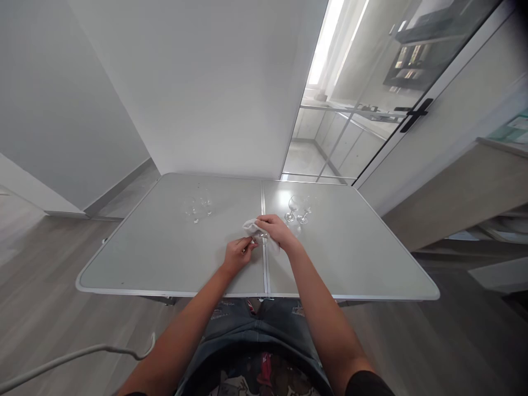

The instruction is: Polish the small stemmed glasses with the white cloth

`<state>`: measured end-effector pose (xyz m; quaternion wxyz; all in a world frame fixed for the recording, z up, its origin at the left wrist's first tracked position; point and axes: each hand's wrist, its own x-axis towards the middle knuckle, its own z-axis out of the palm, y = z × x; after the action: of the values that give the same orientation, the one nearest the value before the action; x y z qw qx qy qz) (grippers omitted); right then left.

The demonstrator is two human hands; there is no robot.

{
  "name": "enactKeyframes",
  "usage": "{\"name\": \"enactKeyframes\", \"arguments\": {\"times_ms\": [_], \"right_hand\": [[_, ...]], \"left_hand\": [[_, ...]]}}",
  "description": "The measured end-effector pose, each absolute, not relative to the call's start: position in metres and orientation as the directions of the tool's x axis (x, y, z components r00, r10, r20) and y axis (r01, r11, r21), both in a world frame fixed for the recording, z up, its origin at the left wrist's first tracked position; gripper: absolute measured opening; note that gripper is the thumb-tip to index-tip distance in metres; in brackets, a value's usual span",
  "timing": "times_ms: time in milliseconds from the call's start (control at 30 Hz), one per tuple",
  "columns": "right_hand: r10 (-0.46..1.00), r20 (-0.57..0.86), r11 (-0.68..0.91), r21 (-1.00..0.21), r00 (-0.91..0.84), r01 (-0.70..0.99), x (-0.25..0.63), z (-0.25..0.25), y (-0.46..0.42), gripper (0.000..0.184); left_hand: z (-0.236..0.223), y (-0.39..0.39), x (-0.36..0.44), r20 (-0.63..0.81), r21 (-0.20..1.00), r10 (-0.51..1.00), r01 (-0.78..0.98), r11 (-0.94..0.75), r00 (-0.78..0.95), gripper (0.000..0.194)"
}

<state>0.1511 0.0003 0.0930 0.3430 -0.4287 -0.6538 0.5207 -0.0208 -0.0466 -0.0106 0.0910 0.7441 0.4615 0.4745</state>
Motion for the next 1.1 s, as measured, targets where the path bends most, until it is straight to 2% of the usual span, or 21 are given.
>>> {"name": "enactKeyframes", "arguments": {"times_ms": [67,167,267,367,500,600,700,800,900,1000,1033,1100], "right_hand": [[0.95,-0.052,-0.101,-0.985,-0.307,-0.144,0.145,0.082,0.0,0.033],[0.984,-0.098,-0.16,-0.855,-0.15,-0.494,0.124,0.066,-0.01,0.034],[0.992,-0.121,-0.078,-0.739,0.019,-0.669,0.1,0.052,-0.024,0.04],[0.979,-0.164,-0.029,-0.692,0.118,-0.721,0.084,0.04,-0.033,0.047],[0.98,-0.128,-0.01,-0.793,0.15,-0.61,0.077,0.028,-0.036,0.051],[0.988,-0.001,0.068,-0.894,0.155,-0.444,0.081,0.025,-0.036,0.051],[0.988,0.126,0.146,-0.948,0.086,-0.284,0.086,0.026,-0.037,0.047],[0.977,0.21,0.213,-0.966,0.038,-0.145,0.088,0.027,-0.041,0.041],[0.955,0.289,0.282,-0.954,0.064,0.103,0.088,0.025,-0.046,0.034],[0.932,0.34,0.283,-0.899,0.125,0.335,0.088,0.021,-0.049,0.032],[0.928,0.345,0.277,-0.889,0.138,0.364,0.089,0.019,-0.049,0.032],[0.939,0.325,0.278,-0.91,0.113,0.308,0.09,0.017,-0.047,0.031]], "left_hand": [[-0.009,-0.047,-0.022,0.624,0.601,0.777,0.582,-0.547,0.085,0.023],[-0.007,-0.046,-0.022,0.607,0.639,0.793,0.567,-0.52,0.045,0.023],[-0.008,-0.045,-0.022,0.582,0.671,0.813,0.554,-0.494,0.019,0.024],[-0.01,-0.044,-0.023,0.542,0.719,0.841,0.518,-0.463,0.0,0.024],[-0.011,-0.042,-0.024,0.489,0.762,0.87,0.517,-0.39,-0.064,0.019],[-0.009,-0.04,-0.024,0.46,0.781,0.882,0.52,-0.346,-0.104,0.016],[-0.008,-0.038,-0.023,0.437,0.799,0.885,0.52,-0.301,-0.159,0.014],[-0.008,-0.038,-0.024,0.43,0.811,0.88,0.514,-0.279,-0.201,0.014],[-0.01,-0.039,-0.025,0.451,0.805,0.863,0.52,-0.284,-0.226,0.016],[-0.011,-0.039,-0.026,0.459,0.794,0.862,0.535,-0.288,-0.217,0.018],[-0.012,-0.038,-0.026,0.457,0.794,0.865,0.532,-0.293,-0.206,0.018],[-0.013,-0.036,-0.026,0.455,0.796,0.874,0.517,-0.314,-0.17,0.017]]}}
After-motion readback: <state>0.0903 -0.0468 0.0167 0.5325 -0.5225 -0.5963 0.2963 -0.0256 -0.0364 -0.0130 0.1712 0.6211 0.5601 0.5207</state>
